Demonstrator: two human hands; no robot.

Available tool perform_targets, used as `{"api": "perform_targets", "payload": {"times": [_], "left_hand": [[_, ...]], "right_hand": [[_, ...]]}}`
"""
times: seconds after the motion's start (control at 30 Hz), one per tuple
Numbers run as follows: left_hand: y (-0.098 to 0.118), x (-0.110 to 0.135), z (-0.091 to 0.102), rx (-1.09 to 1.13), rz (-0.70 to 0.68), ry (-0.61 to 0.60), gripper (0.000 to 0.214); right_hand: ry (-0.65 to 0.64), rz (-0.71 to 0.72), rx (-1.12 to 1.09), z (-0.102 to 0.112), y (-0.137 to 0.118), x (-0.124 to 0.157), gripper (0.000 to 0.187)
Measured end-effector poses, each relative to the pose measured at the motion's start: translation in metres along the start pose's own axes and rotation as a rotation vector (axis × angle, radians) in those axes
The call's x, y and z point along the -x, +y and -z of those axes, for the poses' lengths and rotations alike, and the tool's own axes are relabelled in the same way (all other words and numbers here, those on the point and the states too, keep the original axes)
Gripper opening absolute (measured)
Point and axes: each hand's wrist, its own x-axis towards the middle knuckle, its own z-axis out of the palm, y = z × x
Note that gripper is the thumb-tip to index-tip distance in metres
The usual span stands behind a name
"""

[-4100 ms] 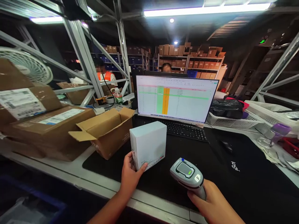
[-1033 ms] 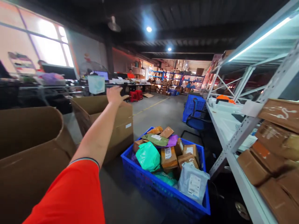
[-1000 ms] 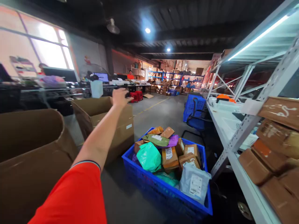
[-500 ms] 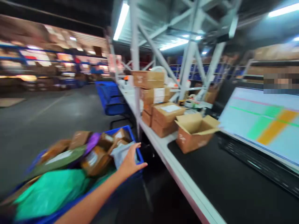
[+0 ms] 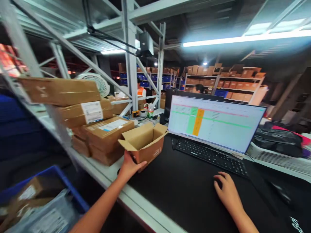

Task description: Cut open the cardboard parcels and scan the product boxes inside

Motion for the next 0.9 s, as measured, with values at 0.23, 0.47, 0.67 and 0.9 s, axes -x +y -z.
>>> {"api": "perform_targets", "payload": {"times": [0.23,0.47,0.67,0.9], "left_hand": [[0.039,0.049,-0.047,0.368,0.126,-0.264,0.081],[0.118,0.137,-0.090,0.879,0.220,-1.286,0.097],[0.174,0.221,-0.118,1.106,0.305,-1.685,0.108],[0.183,0.322,-0.131,0.716,-0.277,-1.475,0.094]], "right_hand": [[-0.234,-0.060,-0.512,0.058,-0.081,-0.004,0.082],[-0.303,-0.369,-0.799,0.176,-0.087,0.119,0.125],[-0.073,-0.743,-0.641,0.241,-0.096,0.312,0.113],[0.707,-0.946,0.132,0.309,-0.268,0.369,0.118]]}}
